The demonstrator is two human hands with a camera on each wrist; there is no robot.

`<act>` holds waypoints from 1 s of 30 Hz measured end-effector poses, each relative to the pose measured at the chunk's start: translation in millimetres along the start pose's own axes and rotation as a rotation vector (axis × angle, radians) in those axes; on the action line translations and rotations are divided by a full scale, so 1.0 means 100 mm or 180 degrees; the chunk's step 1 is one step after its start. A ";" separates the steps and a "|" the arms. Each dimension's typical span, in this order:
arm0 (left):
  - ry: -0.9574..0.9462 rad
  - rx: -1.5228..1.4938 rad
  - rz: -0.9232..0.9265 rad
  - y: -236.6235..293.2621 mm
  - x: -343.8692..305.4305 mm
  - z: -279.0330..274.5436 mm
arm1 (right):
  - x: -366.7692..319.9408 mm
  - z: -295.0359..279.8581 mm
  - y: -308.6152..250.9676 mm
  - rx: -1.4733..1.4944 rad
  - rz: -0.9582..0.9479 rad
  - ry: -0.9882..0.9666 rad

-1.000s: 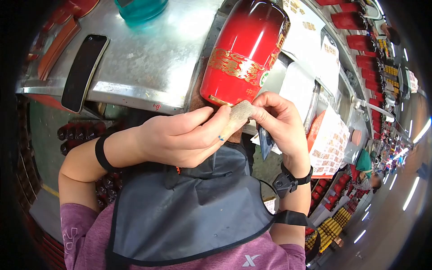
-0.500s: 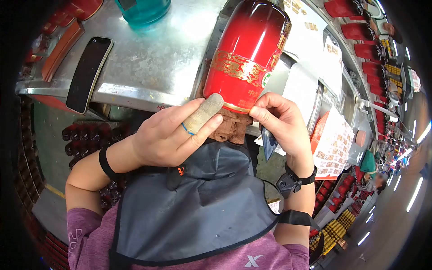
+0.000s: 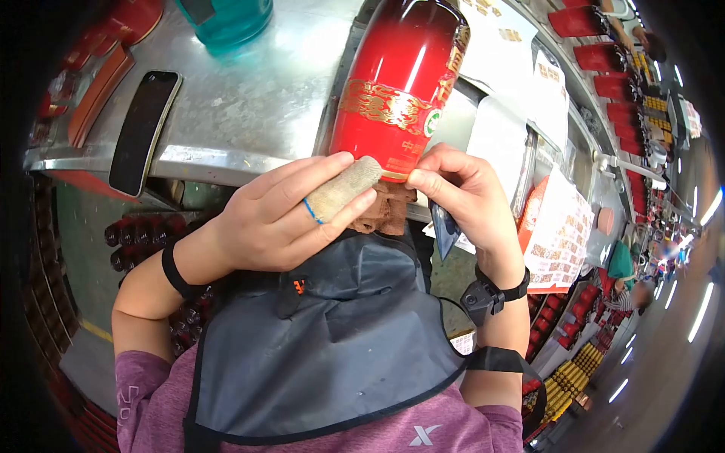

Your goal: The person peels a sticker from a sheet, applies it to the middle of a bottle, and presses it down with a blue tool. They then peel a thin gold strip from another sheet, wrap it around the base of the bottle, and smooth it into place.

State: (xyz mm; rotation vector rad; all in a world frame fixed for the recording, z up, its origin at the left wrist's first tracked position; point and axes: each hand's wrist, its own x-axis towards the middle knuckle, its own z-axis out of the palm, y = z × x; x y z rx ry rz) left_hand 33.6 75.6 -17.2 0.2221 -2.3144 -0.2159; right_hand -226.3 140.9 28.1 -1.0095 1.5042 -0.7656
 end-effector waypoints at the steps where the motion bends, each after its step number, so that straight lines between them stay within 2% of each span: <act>1: 0.0176 0.0061 -0.0033 -0.01 0.02 0.05 | 0.00 0.01 -0.01 -0.0021 -0.0062 -0.0011; 5: -0.0073 0.0247 0.0069 -0.08 0.01 -0.05 | 0.02 0.02 0.00 0.0093 -0.0162 -0.0034; 9: 0.0081 0.0420 0.0103 -0.03 0.05 0.03 | 0.03 0.00 0.01 0.0125 -0.0087 -0.0104; 11: 0.0174 0.0474 0.0367 -0.03 0.11 0.10 | 0.03 0.02 0.00 0.0268 -0.0134 -0.0134; 16: -0.0025 0.0501 0.0464 -0.01 0.14 0.22 | 0.05 0.00 0.10 0.0272 -0.0219 -0.0087; 18: 0.0113 0.0089 0.0158 -0.06 0.10 0.12 | 0.05 0.00 0.13 0.0231 -0.0258 -0.0070; 19: -0.0175 0.0139 0.0098 -0.07 0.09 -0.01 | 0.05 0.01 0.12 0.0099 -0.0264 -0.0072; 20: -0.0204 0.0116 0.0124 -0.08 0.06 -0.05 | 0.05 0.02 0.12 -0.0031 -0.0264 -0.0072; 23: -0.0238 0.0124 -0.0323 -0.11 0.00 -0.14 | 0.05 0.03 0.12 0.0004 -0.0260 -0.0007; 26: 0.0107 0.0327 -0.0505 -0.10 0.20 -0.05 | 0.04 0.04 0.09 0.0039 -0.0284 0.0002; 30: -0.0136 -0.0020 -0.1059 -0.10 0.46 0.15 | 0.01 0.04 0.05 0.0022 -0.0420 0.0059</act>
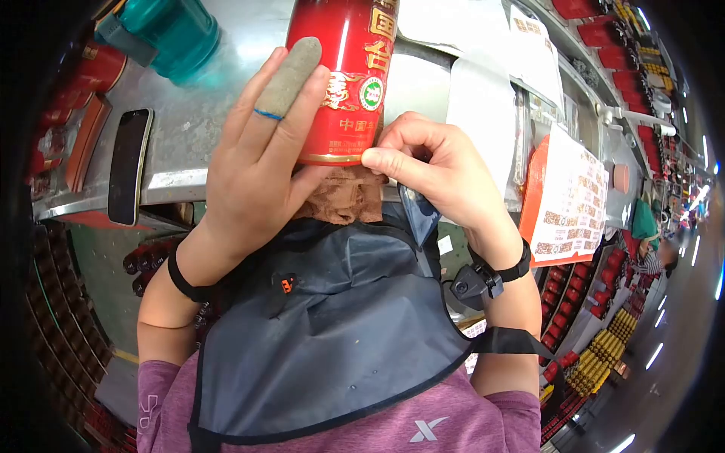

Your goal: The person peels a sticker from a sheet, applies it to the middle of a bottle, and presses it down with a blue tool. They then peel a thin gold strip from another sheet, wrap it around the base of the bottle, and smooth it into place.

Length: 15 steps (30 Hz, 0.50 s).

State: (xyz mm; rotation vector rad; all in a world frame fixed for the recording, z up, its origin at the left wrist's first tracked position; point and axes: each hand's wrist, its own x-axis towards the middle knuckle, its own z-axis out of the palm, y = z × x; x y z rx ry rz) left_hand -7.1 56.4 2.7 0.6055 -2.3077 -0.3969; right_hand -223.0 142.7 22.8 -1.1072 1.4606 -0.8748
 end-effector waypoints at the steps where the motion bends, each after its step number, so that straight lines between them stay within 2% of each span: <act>1: -0.0011 -0.0036 -0.0019 -0.02 -0.02 0.03 | -0.01 -0.01 -0.01 0.0004 -0.0002 0.0017; 2: -0.0024 -0.0047 -0.0004 -0.05 -0.03 0.08 | -0.02 -0.02 -0.02 0.0069 0.0010 0.0044; 4: 0.0383 -0.0305 -0.0062 -0.12 -0.07 0.15 | -0.04 -0.03 -0.03 0.0157 0.0029 0.0067; 10: 0.0215 -0.0874 -0.0386 -0.16 -0.21 0.14 | -0.01 0.01 -0.02 0.0035 0.0067 0.0039; 13: 0.0155 -0.0563 -0.0458 -0.16 -0.25 0.08 | 0.00 0.02 -0.01 0.0040 -0.0049 0.0026; 14: 0.0143 -0.0559 -0.0445 -0.17 -0.27 0.04 | 0.01 0.02 0.00 0.0035 -0.0107 0.0043; 15: 0.0170 -0.0325 0.0010 -0.18 -0.31 -0.02 | 0.01 0.02 0.00 0.0031 -0.0161 0.0069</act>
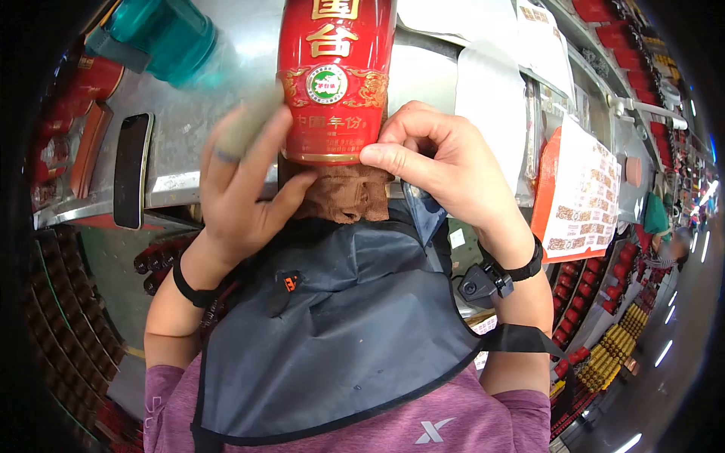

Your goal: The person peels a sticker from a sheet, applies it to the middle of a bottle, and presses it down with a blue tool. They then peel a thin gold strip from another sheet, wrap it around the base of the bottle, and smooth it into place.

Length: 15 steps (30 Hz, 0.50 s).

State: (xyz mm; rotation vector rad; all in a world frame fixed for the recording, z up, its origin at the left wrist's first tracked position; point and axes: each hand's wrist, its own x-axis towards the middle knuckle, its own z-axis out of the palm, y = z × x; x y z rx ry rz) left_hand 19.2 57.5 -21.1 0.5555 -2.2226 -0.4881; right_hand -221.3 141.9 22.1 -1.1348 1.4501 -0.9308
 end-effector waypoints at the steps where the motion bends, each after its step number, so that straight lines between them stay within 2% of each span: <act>1: 0.0001 0.0212 0.0463 0.02 -0.02 -0.04 | 0.00 0.00 0.00 0.0015 0.0003 0.0024; 3: -0.0016 0.0227 0.0523 0.08 -0.01 -0.05 | 0.00 0.00 0.01 -0.0052 -0.0014 -0.0011; 5: 0.0086 0.0206 0.1220 0.04 -0.02 0.00 | 0.00 0.00 0.04 0.0002 0.0042 -0.0040; 9: 0.0066 0.0305 0.1461 0.14 0.09 0.12 | -0.03 0.01 0.03 0.0080 0.0187 -0.0036; 11: 0.0072 0.0241 0.1314 0.17 0.13 0.17 | -0.05 0.01 0.00 0.0069 0.0199 0.0001; 13: 0.0264 0.0412 0.0739 0.14 0.25 0.19 | -0.10 0.01 -0.05 0.0066 0.0222 0.0042; 15: 0.0011 0.0493 0.0511 0.12 0.28 0.12 | -0.15 -0.02 -0.11 0.0033 0.0220 0.0034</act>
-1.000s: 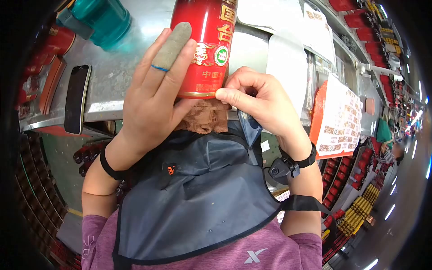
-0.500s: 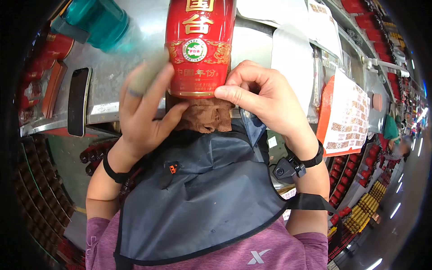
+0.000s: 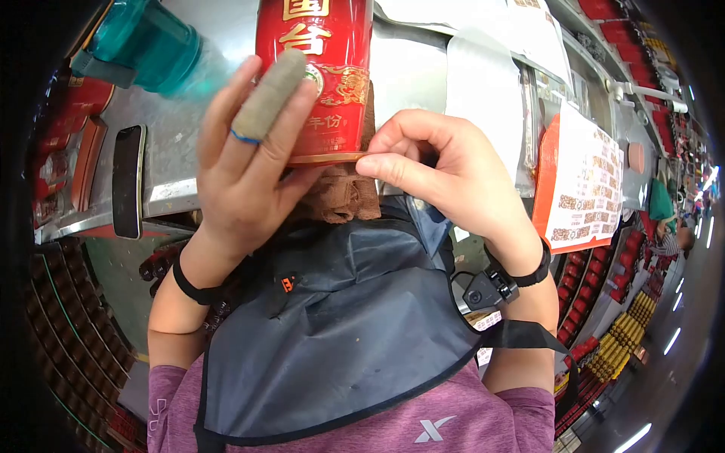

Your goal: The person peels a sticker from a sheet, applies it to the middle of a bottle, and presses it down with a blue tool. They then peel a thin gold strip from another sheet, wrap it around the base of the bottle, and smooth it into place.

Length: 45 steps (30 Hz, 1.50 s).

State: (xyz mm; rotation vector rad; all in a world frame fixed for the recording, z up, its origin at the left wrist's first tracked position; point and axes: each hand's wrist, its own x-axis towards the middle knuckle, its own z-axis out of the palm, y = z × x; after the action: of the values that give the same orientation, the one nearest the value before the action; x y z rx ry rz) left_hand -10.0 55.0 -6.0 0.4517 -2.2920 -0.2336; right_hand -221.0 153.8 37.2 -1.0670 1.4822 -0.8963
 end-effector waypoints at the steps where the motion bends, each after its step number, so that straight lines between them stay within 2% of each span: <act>1: -0.0005 -0.0061 -0.0081 -0.02 0.01 0.00 | -0.02 -0.02 -0.02 0.0007 0.0005 0.0006; 7: -0.0018 -0.0207 -0.0293 -0.06 -0.07 0.01 | -0.01 -0.08 0.02 -0.0025 0.0037 -0.0036; 9: 0.0093 -0.0441 -0.0522 -0.07 -0.09 0.01 | 0.00 -0.07 0.03 -0.0055 0.0091 -0.0001; 19: 0.0233 -0.0785 -0.0587 -0.10 -0.18 0.08 | 0.14 -0.02 0.12 -0.0113 0.0138 -0.0051; 22: 0.0261 -0.0768 -0.0641 -0.05 -0.18 0.00 | 0.15 0.00 0.13 0.0207 0.0205 -0.0110; 24: -0.0007 -0.0053 -0.0239 0.02 -0.24 -0.16 | 0.17 -0.02 0.15 0.0195 0.0227 -0.0172; 25: 0.0037 0.0008 0.0151 0.03 -0.27 -0.16 | 0.18 -0.03 0.15 0.0204 0.0222 -0.0167; 26: 0.0027 0.0007 0.0155 0.03 -0.31 -0.15 | 0.18 -0.02 0.15 0.0236 0.0249 -0.0183; 29: 0.0016 0.0144 0.0679 0.03 -0.34 -0.14 | 0.18 -0.01 0.17 0.0307 0.0270 -0.0212; 32: 0.0136 0.0098 0.0720 0.08 -0.27 -0.04 | 0.18 -0.01 0.17 0.0270 0.0234 -0.0227; 33: -0.0034 0.0117 0.0674 0.12 -0.26 -0.03 | 0.17 -0.02 0.18 0.0210 0.0210 -0.0240; 37: -0.0091 0.0172 0.0763 0.20 -0.21 0.05 | 0.18 -0.03 0.24 0.0296 0.0117 -0.0233; 44: 0.0046 0.0080 0.0512 0.13 -0.30 -0.16 | 0.17 0.01 0.26 0.0271 0.0114 -0.0166; 45: 0.0025 0.0286 0.0699 0.11 -0.30 -0.15 | 0.17 0.02 0.26 0.0308 0.0085 -0.0182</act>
State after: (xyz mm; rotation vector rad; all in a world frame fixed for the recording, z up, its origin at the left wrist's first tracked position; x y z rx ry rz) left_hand 17.5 75.8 -11.9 0.2422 -2.3288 -0.0198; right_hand -224.4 145.8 7.1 -0.9918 1.3891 -0.9024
